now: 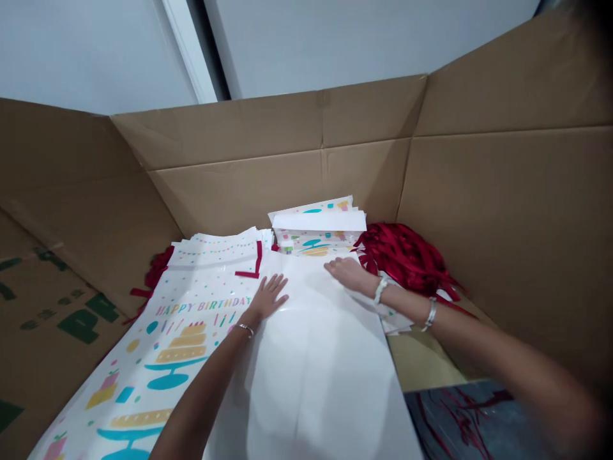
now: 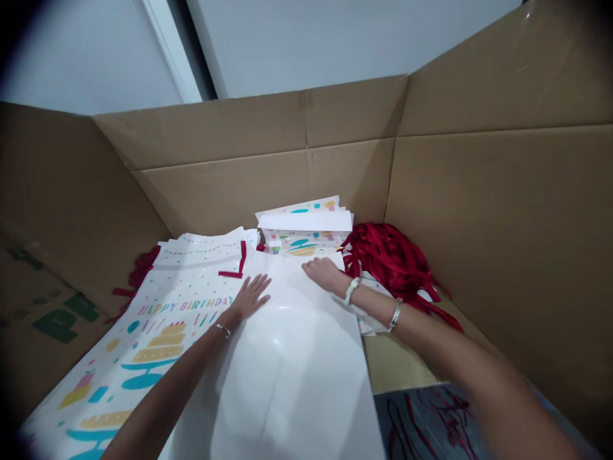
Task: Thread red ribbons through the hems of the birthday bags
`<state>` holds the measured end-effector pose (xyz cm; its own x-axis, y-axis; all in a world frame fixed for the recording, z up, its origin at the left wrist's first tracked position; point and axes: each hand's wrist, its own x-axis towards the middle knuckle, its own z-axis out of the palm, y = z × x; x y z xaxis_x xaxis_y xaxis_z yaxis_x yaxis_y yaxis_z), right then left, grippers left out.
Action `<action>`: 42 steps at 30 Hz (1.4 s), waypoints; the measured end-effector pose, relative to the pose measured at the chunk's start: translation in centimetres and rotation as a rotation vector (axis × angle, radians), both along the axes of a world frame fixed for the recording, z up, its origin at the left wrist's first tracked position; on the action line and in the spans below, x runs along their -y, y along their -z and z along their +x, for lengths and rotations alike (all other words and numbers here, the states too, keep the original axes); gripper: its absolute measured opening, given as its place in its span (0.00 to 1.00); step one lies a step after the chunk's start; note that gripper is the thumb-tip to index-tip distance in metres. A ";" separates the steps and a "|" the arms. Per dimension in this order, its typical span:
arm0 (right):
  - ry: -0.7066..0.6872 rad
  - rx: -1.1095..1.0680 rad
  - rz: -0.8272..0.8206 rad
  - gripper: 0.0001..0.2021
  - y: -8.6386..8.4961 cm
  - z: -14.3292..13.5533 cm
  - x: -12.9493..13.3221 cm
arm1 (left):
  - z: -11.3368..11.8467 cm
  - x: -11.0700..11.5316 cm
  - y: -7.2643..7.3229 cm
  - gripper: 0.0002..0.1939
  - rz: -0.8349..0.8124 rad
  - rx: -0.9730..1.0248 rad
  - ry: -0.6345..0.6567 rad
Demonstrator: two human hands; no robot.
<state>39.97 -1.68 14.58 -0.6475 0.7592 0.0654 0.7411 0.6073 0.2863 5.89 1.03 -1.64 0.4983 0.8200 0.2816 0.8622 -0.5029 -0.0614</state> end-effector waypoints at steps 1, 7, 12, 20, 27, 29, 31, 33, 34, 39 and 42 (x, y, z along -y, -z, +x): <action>-0.011 -0.018 -0.031 0.15 1.6 -0.7 0.2 | 0.2 -0.6 -0.7 0.31 -0.013 -0.007 0.047; 0.010 -0.241 -0.038 0.12 7.7 -2.5 0.5 | 5.6 0.5 -3.3 0.26 -0.061 0.364 -0.057; -0.006 -0.365 0.003 0.09 10.4 -2.7 0.2 | 13.5 3.3 -1.9 0.18 -0.335 1.190 -0.113; -0.026 -0.658 -0.029 0.08 12.3 -3.6 -0.2 | 14.4 3.0 -2.2 0.24 -0.575 1.470 -0.073; -0.046 -0.807 -0.161 0.12 11.0 -2.5 0.3 | 14.3 3.1 -2.4 0.25 -0.590 1.542 -0.063; -0.013 -0.820 -0.186 0.12 10.6 -2.0 0.3 | 14.4 3.3 -2.4 0.25 -0.575 1.548 -0.065; 0.038 -0.824 -0.206 0.13 10.4 -1.5 0.1 | 14.5 3.4 -2.4 0.24 -0.567 1.551 -0.082; 0.082 -0.833 -0.230 0.15 10.3 -1.2 0.0 | 14.6 3.6 -2.4 0.24 -0.563 1.546 -0.108; 0.100 -0.846 -0.239 0.15 10.2 -1.2 -0.1 | 14.6 3.7 -2.4 0.23 -0.559 1.544 -0.120; 0.141 -0.976 -0.255 0.07 10.0 -1.2 -0.2 | 14.5 3.9 -2.7 0.24 -0.528 1.597 -0.179; 0.136 -1.033 -0.304 0.06 10.2 -1.3 -0.2 | 14.5 3.8 -2.6 0.25 -0.531 1.627 -0.194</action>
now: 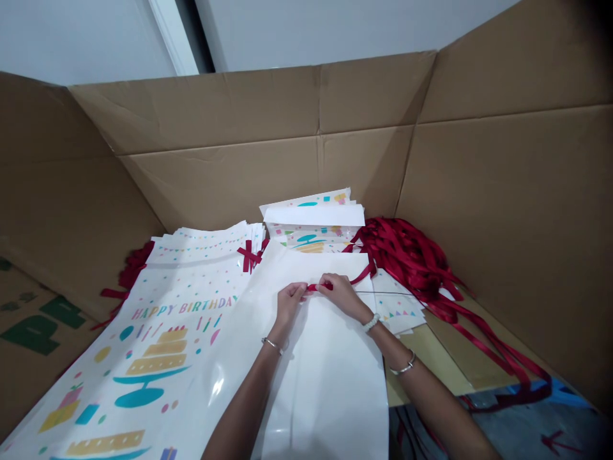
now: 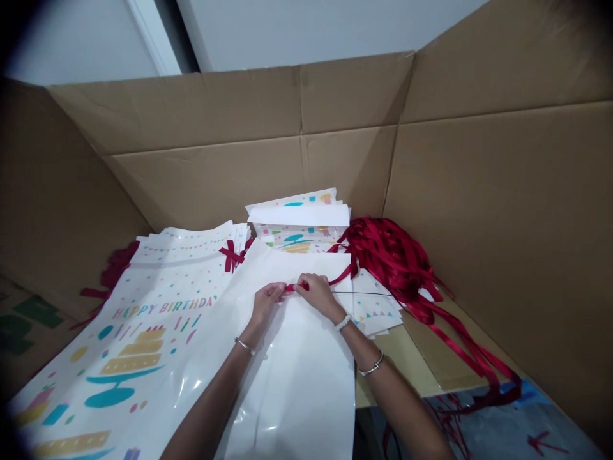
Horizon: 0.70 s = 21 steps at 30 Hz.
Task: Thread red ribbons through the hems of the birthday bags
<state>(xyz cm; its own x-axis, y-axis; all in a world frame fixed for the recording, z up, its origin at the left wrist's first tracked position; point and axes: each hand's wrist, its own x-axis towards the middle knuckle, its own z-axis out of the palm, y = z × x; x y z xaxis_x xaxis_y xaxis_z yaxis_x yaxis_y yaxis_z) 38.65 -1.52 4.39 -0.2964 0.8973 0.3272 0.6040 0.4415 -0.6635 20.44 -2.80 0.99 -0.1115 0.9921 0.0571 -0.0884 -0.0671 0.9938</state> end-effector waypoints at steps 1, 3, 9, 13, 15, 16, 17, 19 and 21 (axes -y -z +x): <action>-0.006 -0.018 -0.013 0.05 0.1 0.0 0.0 | 0.0 0.0 0.1 0.26 -0.001 0.008 -0.002; -0.007 -0.056 -0.040 0.03 0.3 0.0 -0.2 | 0.1 -0.1 0.3 0.26 0.002 0.022 -0.011; -0.042 -0.064 -0.111 0.08 0.5 0.2 -0.5 | 0.3 -0.2 0.8 0.25 0.038 0.038 -0.035; -0.068 -0.073 -0.054 0.08 0.2 0.2 -0.3 | 0.4 -0.4 1.0 0.24 0.061 0.024 -0.045; -0.080 -0.076 -0.029 0.07 0.1 0.3 -0.2 | 0.3 -0.5 1.1 0.25 0.072 -0.007 -0.062; -0.084 -0.078 -0.021 0.07 -0.1 0.4 -0.2 | 0.3 -0.4 1.2 0.25 0.089 -0.045 -0.076; -0.082 -0.084 -0.012 0.07 -0.4 0.5 -0.4 | 0.3 -0.4 1.3 0.25 0.121 -0.103 -0.088; -0.078 -0.119 0.011 0.07 -1.4 1.1 -0.8 | 0.5 -0.1 1.5 0.25 0.223 -0.309 -0.061; -0.089 -0.182 0.018 0.08 -3.2 2.1 -1.6 | 0.8 0.1 1.7 0.25 0.350 -0.641 0.057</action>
<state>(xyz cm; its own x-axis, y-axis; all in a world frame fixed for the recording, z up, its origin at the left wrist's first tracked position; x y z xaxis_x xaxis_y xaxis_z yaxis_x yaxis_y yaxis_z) 40.76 0.05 7.55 -0.3084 0.8638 0.3984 0.4329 0.5003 -0.7499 21.20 -2.93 -0.76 0.1011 0.9072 0.4085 0.4902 -0.4027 0.7730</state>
